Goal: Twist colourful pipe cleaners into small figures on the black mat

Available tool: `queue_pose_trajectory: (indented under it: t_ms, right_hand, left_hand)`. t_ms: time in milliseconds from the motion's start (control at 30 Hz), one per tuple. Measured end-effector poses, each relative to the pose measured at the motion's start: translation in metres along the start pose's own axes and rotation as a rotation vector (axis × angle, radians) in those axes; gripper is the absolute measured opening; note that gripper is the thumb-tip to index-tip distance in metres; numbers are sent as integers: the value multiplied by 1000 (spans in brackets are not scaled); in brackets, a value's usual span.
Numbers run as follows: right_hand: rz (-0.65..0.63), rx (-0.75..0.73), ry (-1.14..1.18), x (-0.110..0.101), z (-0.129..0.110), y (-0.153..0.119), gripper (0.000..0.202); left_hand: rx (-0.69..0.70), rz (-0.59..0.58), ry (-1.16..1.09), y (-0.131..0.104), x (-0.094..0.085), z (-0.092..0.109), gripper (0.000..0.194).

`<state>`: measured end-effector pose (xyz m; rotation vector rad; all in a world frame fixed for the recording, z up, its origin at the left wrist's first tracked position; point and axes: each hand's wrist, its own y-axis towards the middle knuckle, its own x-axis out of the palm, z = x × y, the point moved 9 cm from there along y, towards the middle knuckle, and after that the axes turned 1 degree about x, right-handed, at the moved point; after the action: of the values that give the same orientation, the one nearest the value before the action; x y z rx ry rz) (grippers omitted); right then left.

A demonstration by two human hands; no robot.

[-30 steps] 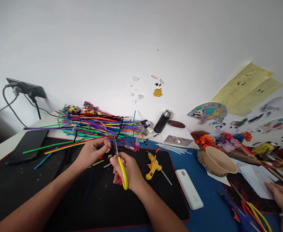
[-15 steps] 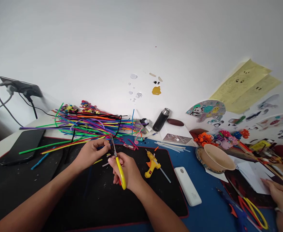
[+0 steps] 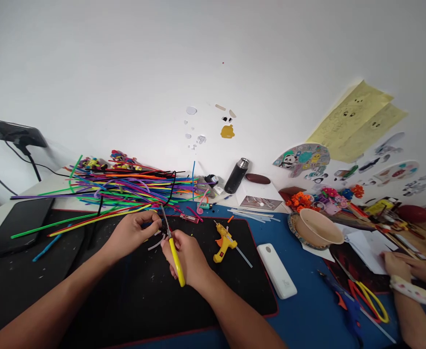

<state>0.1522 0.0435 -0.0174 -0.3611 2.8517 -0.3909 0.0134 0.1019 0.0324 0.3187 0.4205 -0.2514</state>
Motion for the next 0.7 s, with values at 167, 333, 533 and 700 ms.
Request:
queue_pose_trajectory:
  t_ms: [167, 333, 533, 700]
  right_hand:
    - [-8, 77, -9, 0, 11, -4, 26]
    - [-48, 125, 53, 3, 30, -5, 20]
    - [-109, 236, 200, 7, 39, -15, 23]
    - [-71, 287, 187, 1, 47, -17, 17]
  left_hand:
    - [25, -35, 191, -2, 7, 0, 26]
    - [40, -54, 466, -5, 14, 4, 24]
    - [37, -142, 678, -3, 31, 10, 24]
    - [14, -232, 735, 2, 43, 11, 25]
